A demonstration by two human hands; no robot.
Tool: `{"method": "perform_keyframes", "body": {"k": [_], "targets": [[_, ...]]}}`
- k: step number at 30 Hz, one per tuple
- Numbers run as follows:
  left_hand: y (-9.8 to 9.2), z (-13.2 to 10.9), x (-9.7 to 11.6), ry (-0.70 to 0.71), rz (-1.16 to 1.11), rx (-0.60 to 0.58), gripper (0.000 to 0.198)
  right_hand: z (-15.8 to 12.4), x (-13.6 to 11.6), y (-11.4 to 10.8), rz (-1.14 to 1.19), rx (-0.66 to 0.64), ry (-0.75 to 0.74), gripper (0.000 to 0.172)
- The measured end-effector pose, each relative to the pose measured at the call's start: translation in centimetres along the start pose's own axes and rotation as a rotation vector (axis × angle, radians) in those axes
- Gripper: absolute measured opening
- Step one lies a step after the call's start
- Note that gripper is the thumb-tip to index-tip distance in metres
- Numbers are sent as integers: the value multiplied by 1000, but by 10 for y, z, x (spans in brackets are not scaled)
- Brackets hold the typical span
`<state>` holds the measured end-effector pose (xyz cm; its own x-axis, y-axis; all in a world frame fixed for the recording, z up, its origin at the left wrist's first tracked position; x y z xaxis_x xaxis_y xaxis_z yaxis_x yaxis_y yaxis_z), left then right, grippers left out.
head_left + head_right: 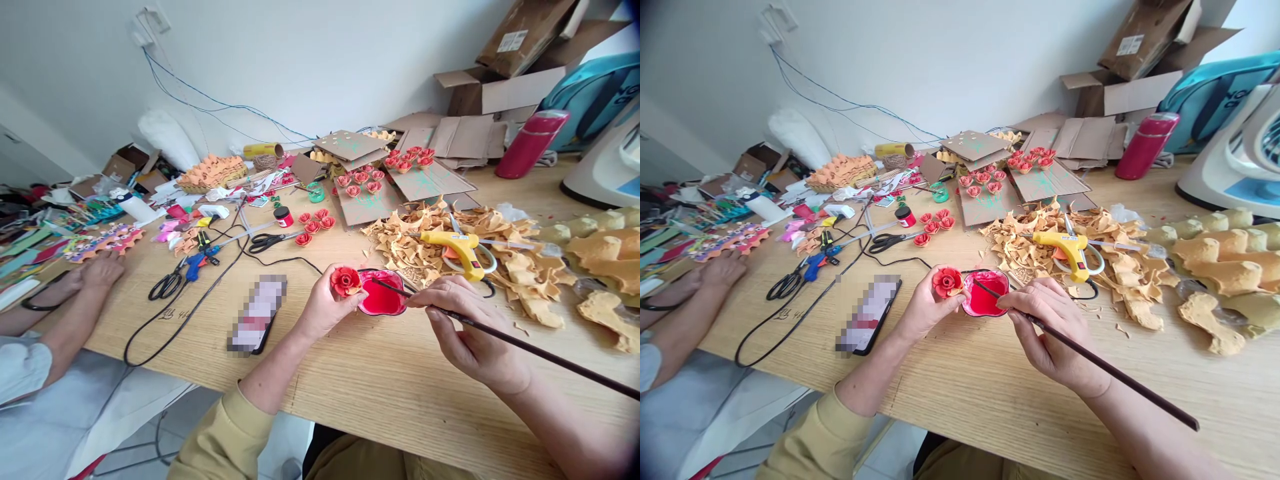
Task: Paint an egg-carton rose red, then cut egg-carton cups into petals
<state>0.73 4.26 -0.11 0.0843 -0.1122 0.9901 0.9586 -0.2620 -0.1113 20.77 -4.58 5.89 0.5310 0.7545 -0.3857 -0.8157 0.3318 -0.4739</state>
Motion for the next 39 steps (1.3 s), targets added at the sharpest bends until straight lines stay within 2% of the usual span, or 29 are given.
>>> {"method": "perform_keyframes", "body": {"k": [4,9,15,18,23,29,39], "targets": [[2,-2,-2,-92,-129,-22,52,0,0,0,34,13,13,32],[7,-2,-1,-114,-240,-41,57,-7,8,0,59,9,61,28],[9,-3,1,0,-171,-95,43,-16,15,-4,101,110,142,19],[8,-5,2,57,-111,-112,44,-16,14,-6,110,163,180,18],[9,-10,4,158,44,-152,45,-15,11,-8,111,175,201,18],[13,-12,4,133,21,-223,49,-13,9,-6,128,152,186,17],[15,-12,9,167,77,-215,47,-12,8,-3,112,115,152,20]]}}
Point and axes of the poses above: each hand's wrist, its own z-axis towards the middle knuckle, its own y-axis out of the palm, x = y × z, the point moved 5 cm from there along z, towards the middle knuckle, and after that the axes turned 1 degree about x, right-handed, at the moved point
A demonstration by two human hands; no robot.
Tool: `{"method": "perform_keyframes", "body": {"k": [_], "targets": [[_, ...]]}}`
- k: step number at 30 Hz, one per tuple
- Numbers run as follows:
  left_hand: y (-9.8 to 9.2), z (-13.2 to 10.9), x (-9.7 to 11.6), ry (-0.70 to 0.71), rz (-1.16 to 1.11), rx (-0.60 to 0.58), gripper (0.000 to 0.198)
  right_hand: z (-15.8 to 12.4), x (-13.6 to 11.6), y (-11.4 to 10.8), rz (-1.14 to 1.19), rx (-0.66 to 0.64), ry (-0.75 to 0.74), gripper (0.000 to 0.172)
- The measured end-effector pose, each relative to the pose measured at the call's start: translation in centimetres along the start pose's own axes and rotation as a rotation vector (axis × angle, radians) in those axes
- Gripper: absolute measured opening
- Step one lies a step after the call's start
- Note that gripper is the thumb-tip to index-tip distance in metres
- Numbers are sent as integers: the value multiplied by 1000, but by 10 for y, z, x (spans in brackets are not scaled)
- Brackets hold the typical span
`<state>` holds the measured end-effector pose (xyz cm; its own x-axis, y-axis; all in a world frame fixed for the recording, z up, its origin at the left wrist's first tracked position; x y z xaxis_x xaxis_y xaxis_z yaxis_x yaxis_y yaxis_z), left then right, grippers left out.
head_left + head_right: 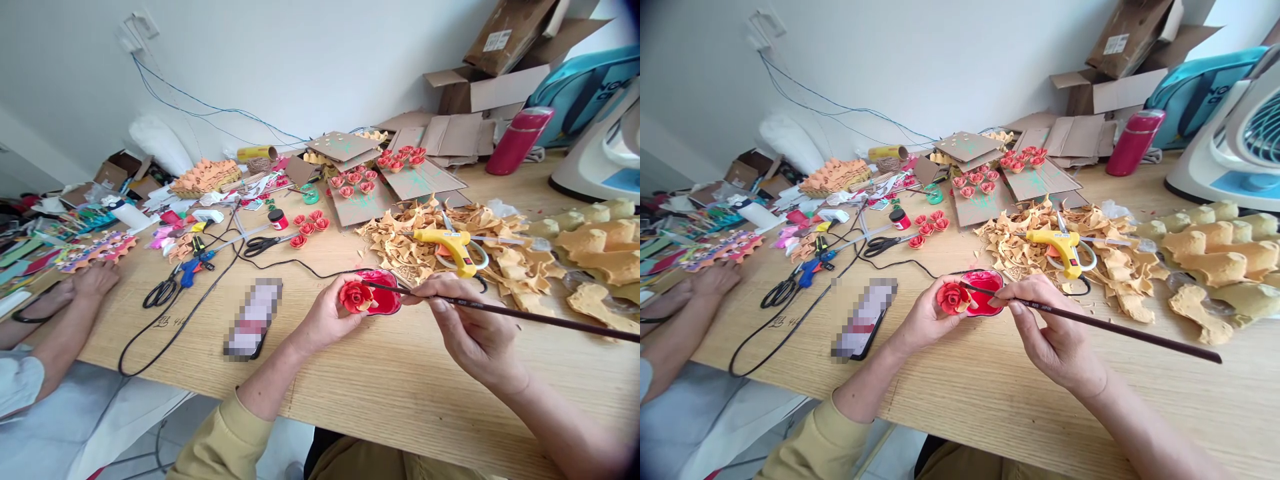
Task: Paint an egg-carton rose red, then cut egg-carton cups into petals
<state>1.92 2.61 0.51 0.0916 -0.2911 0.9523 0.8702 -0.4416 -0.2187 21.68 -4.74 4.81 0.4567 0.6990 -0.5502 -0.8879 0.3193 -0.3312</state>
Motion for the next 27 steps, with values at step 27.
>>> {"method": "perform_keyframes", "body": {"k": [27], "targets": [[3,2,4,-56,-142,-35,46,0,2,-5,-40,62,35,18]]}}
Point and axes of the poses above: each hand's wrist, its own z-axis towards the middle knuckle, its own y-axis out of the palm, x = y × z, the point moved 5 cm from there along z, towards the middle knuckle, and after that the axes turned 1 degree about x, right-handed, at the moved point
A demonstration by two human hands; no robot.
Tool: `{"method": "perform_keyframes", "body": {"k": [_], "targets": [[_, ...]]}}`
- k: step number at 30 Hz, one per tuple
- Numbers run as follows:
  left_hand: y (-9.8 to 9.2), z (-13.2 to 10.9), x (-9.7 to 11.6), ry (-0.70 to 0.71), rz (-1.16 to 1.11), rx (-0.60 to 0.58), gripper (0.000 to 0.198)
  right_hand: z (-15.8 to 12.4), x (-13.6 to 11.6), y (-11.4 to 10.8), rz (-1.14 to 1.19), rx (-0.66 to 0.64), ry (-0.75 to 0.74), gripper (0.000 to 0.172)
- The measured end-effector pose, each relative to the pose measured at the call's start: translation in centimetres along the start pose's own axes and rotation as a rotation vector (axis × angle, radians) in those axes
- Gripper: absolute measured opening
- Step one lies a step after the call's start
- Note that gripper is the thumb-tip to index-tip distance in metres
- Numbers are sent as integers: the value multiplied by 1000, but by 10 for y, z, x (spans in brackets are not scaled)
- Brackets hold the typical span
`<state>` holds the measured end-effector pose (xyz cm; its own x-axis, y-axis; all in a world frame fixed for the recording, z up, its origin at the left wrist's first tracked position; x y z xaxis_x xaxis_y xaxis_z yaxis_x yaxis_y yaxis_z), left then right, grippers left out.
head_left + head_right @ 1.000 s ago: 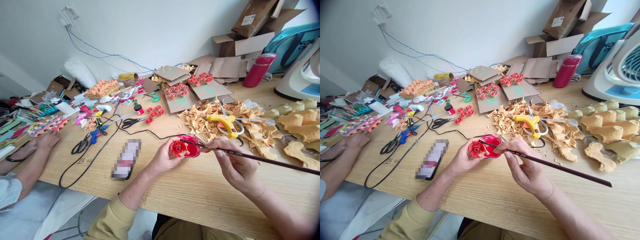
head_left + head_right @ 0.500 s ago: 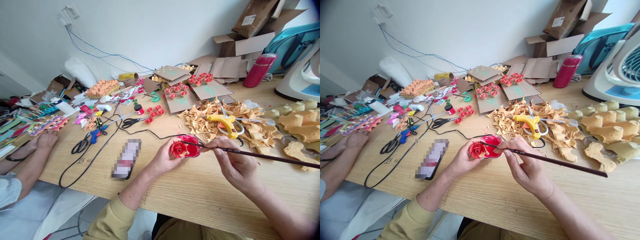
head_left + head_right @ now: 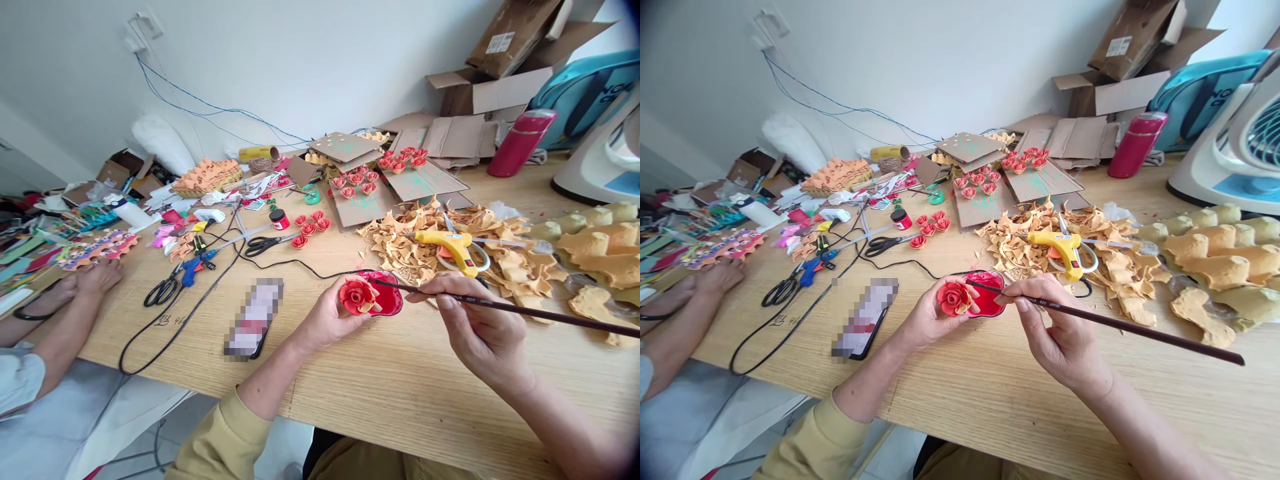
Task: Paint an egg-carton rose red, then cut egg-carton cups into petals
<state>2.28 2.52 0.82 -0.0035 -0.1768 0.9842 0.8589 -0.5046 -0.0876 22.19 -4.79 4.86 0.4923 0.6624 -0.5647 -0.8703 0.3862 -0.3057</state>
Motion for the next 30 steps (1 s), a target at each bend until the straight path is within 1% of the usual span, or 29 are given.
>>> {"method": "perform_keyframes", "body": {"k": [4,7,10,14,17,23,27,30], "targets": [[-5,1,-4,-28,-23,61,44,0,3,0,-29,-27,1,19],[-9,2,-8,-59,-57,105,47,2,5,-1,-91,-60,-15,16],[-11,4,-11,-93,-98,119,49,5,6,1,-159,-106,-41,12],[-15,6,-15,-97,-133,153,51,6,6,7,-226,-169,-81,11],[-16,6,-18,-105,-160,153,51,6,5,11,-254,-189,-113,11],[-16,6,-15,-123,-133,163,51,4,7,14,-296,-244,-147,10],[-15,6,-12,-126,-116,186,54,4,5,15,-295,-251,-163,11],[-15,5,-11,-136,-139,165,55,6,5,11,-247,-194,-113,13]]}}
Point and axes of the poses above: each hand's wrist, its own z-axis towards the middle knuckle, its own y-axis out of the palm, x = y × z, the point moved 5 cm from there along z, towards the middle knuckle, and after that the axes turned 1 degree about x, right-handed, at the moved point
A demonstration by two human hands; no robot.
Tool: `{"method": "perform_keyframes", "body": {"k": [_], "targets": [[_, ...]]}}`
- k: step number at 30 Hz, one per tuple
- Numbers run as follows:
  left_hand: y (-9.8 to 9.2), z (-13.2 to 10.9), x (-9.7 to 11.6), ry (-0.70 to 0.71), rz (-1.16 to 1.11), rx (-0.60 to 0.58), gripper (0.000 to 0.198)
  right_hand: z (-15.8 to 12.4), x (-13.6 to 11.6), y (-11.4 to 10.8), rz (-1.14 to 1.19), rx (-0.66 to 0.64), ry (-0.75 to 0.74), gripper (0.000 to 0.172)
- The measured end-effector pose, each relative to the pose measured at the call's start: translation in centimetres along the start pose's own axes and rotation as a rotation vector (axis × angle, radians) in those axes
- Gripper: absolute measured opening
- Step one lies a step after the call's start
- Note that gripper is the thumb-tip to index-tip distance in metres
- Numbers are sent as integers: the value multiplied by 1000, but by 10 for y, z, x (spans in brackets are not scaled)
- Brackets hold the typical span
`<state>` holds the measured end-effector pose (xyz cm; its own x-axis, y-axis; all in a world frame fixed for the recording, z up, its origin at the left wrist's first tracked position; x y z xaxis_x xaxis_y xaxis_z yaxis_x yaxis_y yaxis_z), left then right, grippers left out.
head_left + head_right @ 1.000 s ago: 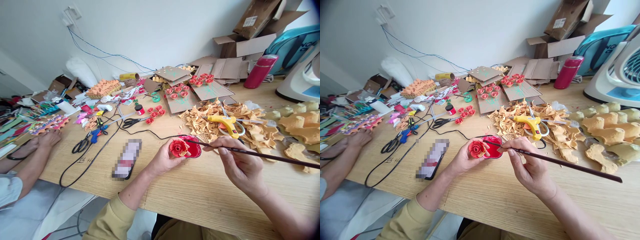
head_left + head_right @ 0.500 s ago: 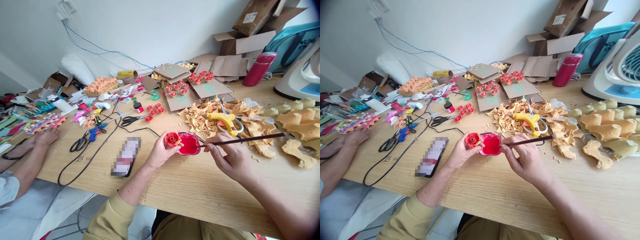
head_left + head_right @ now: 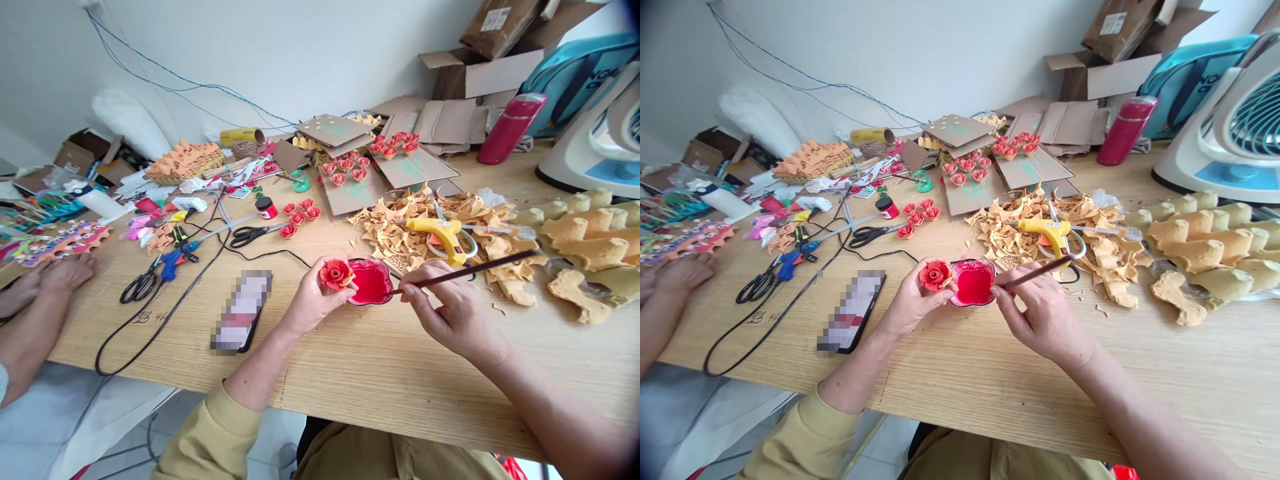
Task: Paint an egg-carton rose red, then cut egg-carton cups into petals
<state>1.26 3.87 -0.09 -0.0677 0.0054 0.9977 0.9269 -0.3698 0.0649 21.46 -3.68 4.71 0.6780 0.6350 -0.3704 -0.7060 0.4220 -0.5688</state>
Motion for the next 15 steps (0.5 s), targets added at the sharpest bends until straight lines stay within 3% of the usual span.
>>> {"method": "perform_keyframes", "body": {"k": [5,8,15], "targets": [[2,-1,-1,18,-8,-68,53,-7,10,-11,192,211,228,11],[5,-2,-3,30,-12,-110,53,-13,13,-10,312,268,315,12],[9,-4,-8,14,-21,-122,61,-15,8,-2,373,267,264,10]]}}
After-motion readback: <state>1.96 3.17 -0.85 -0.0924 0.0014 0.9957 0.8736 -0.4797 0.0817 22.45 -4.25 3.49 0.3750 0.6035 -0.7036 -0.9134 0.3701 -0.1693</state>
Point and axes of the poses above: each hand's wrist, its own z-axis towards the middle knuckle, its own y-axis out of the palm, x = y × z, the point moved 5 cm from there along z, towards the middle knuckle, and after that the axes turned 1 degree about x, right-handed, at the moved point
